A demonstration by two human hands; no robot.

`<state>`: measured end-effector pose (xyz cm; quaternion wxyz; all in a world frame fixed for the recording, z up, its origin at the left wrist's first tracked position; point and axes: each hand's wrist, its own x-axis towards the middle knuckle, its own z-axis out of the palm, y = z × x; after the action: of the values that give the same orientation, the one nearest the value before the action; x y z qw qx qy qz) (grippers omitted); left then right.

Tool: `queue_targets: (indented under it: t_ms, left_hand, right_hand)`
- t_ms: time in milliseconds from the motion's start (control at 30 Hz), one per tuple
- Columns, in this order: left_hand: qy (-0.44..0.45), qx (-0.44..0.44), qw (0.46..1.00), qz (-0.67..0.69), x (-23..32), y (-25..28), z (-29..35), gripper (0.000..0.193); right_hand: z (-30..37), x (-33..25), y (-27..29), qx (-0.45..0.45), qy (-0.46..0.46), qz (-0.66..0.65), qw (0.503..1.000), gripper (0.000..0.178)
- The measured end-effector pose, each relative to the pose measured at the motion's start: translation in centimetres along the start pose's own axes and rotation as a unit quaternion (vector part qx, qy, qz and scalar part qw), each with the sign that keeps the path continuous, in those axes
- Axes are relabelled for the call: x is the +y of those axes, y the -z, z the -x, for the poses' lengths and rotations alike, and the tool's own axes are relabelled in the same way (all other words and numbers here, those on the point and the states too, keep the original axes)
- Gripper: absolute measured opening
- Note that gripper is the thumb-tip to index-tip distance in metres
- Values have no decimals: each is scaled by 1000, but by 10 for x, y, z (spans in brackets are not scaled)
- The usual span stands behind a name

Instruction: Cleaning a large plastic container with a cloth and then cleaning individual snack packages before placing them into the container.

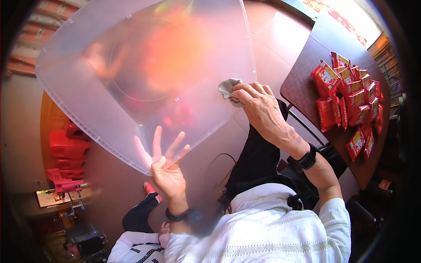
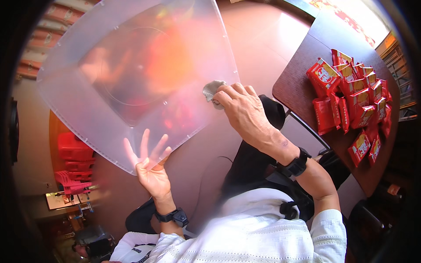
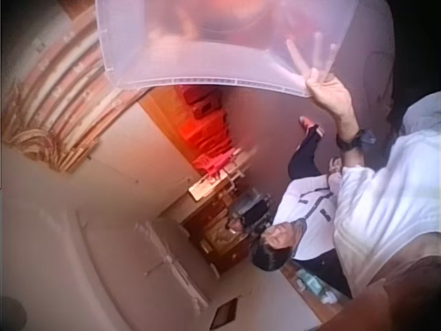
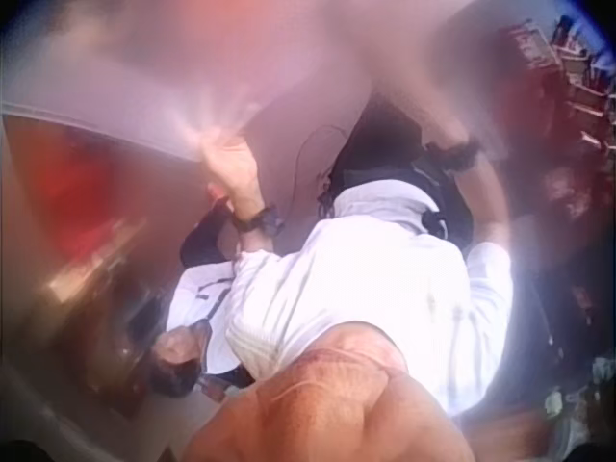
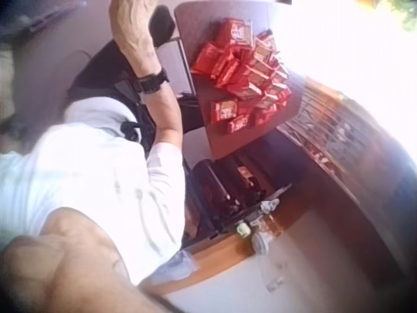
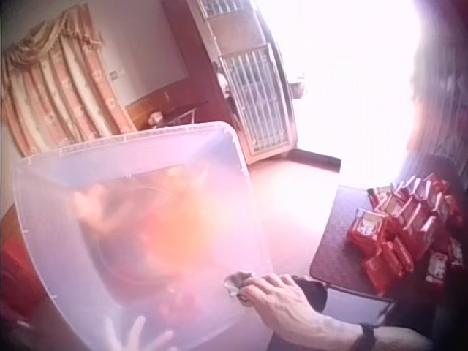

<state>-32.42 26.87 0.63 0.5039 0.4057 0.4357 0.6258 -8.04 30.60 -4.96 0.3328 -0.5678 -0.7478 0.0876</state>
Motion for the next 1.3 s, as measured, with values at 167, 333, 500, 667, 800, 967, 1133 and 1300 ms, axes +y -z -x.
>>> queue_targets:
  t_ms: [167,333,500,667,800,967,1133,1300]
  left_hand:
    - [-5,12,1000,-23,-7,6,20,86]
    - [40,24,999,-15,-20,11,55,80]
    - [98,162,981,-46,-66,39,99,56]
    - [139,130,978,-81,-60,51,100,53]
    - [90,15,994,-68,-39,17,97,81]
    - [79,-1,994,-81,-30,28,96,83]
    - [70,-15,993,-94,-25,26,96,79]
    - [39,-17,986,-160,-14,34,93,76]
  right_hand:
    - [2,-23,-37,-26,-35,-63,997,29]
    - [4,-76,-86,-72,48,-259,962,26]
    - [34,-128,-103,-91,169,-229,954,36]
    - [52,-103,-101,-128,196,-296,926,45]
    - [61,-65,-113,-153,39,-299,941,37]
    - [75,-20,-109,-122,-16,-156,980,33]
    - [89,-3,-97,-162,-27,-67,984,28]
    - [109,-33,-81,-147,139,-86,976,23]
